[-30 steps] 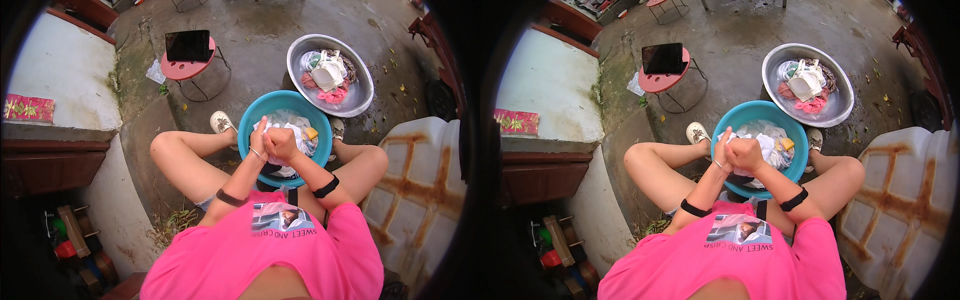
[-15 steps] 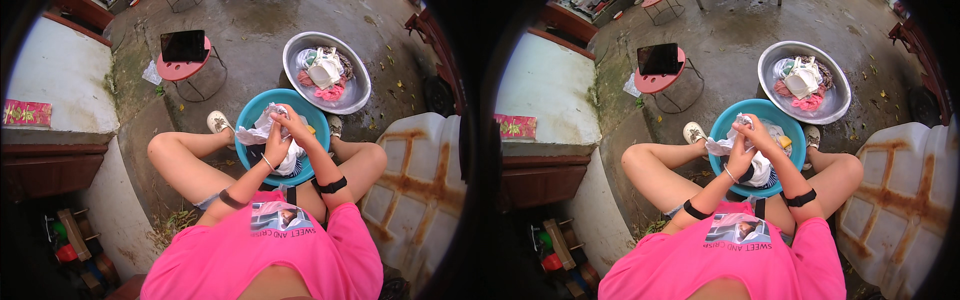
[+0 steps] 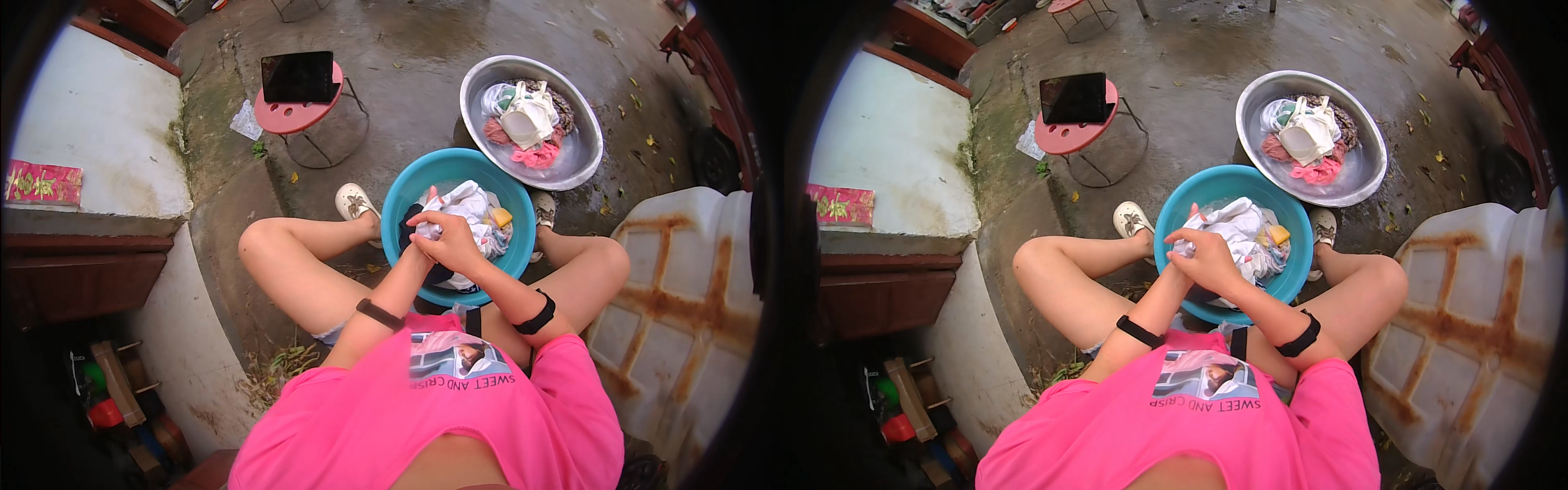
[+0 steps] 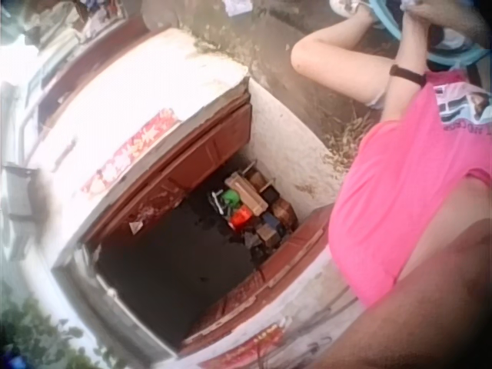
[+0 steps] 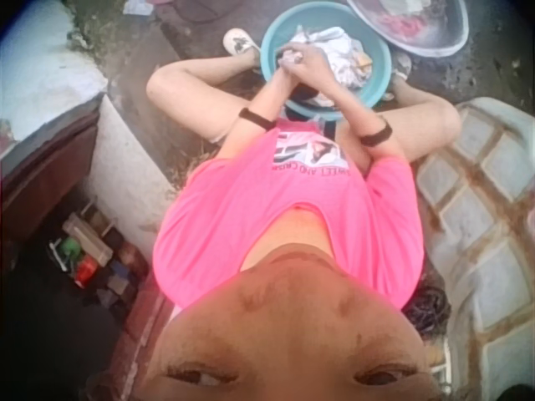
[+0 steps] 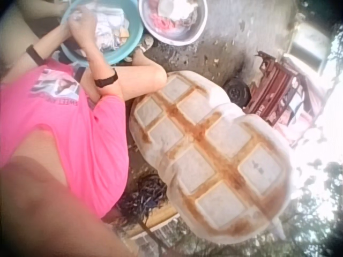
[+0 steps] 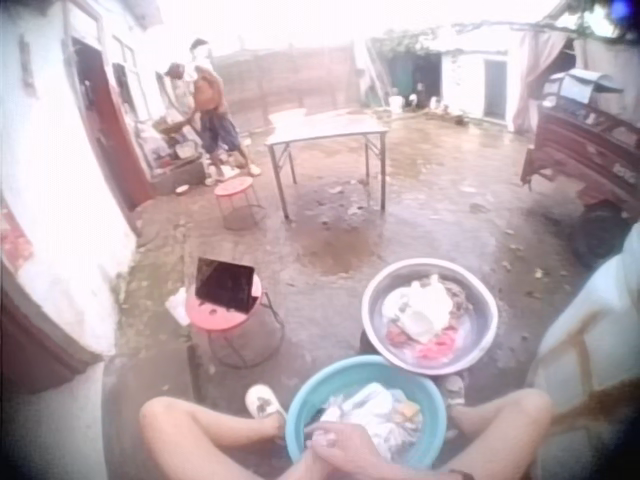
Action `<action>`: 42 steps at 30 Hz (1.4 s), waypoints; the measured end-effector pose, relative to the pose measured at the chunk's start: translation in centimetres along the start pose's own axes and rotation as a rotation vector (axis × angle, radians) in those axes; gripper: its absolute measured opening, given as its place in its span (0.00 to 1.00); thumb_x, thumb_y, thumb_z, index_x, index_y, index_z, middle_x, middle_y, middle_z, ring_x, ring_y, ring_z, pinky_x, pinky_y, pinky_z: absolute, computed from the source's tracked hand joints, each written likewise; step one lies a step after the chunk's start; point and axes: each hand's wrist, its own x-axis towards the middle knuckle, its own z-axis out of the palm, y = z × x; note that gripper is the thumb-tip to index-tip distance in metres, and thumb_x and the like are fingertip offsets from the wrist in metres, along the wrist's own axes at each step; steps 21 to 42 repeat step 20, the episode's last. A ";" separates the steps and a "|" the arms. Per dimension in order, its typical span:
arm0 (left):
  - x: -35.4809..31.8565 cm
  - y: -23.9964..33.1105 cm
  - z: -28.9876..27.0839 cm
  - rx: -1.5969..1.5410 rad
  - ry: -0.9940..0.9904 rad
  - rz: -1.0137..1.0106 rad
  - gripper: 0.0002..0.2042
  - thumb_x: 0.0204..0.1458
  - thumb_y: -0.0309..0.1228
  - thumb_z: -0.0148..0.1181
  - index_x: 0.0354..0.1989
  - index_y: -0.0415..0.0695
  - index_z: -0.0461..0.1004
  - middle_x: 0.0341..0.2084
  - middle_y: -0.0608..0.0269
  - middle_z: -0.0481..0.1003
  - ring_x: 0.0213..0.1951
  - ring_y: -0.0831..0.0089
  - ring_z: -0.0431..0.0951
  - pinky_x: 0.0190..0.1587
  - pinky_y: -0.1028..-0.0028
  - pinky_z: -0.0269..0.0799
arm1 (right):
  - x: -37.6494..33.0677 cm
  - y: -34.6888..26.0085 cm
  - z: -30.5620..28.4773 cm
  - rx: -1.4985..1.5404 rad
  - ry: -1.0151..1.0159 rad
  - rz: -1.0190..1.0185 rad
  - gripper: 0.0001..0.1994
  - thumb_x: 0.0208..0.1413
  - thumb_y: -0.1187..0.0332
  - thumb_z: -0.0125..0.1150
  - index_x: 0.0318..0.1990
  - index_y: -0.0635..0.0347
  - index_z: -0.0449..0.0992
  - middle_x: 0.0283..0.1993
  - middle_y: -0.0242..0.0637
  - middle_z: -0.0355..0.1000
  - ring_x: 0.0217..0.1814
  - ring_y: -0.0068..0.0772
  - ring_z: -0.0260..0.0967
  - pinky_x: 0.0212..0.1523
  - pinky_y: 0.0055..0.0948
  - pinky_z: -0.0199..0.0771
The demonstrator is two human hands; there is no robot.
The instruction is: Hand washing a white garment in a blue basin of soapy water.
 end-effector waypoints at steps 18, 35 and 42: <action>-1.0 1.9 -5.7 0.753 0.075 0.184 0.09 0.51 0.32 0.44 0.36 0.41 0.67 0.32 0.63 0.70 0.37 0.76 0.72 0.41 0.75 0.69 | -2.5 8.3 3.9 -0.931 -0.206 -0.579 0.04 0.42 0.74 0.49 0.20 0.62 0.65 0.17 0.37 0.59 0.22 0.33 0.66 0.37 0.36 0.70; -2.0 2.5 -7.0 1.032 0.054 0.212 0.09 0.50 0.33 0.46 0.35 0.41 0.66 0.31 0.66 0.69 0.38 0.80 0.70 0.43 0.77 0.68 | -0.9 9.5 2.0 -0.667 0.028 -0.441 0.07 0.42 0.70 0.56 0.18 0.59 0.67 0.17 0.38 0.63 0.20 0.36 0.66 0.30 0.32 0.68; -2.0 2.5 -7.0 1.032 0.054 0.212 0.09 0.50 0.33 0.46 0.35 0.41 0.66 0.31 0.66 0.69 0.38 0.80 0.70 0.43 0.77 0.68 | -0.9 9.5 2.0 -0.667 0.028 -0.441 0.07 0.42 0.70 0.56 0.18 0.59 0.67 0.17 0.38 0.63 0.20 0.36 0.66 0.30 0.32 0.68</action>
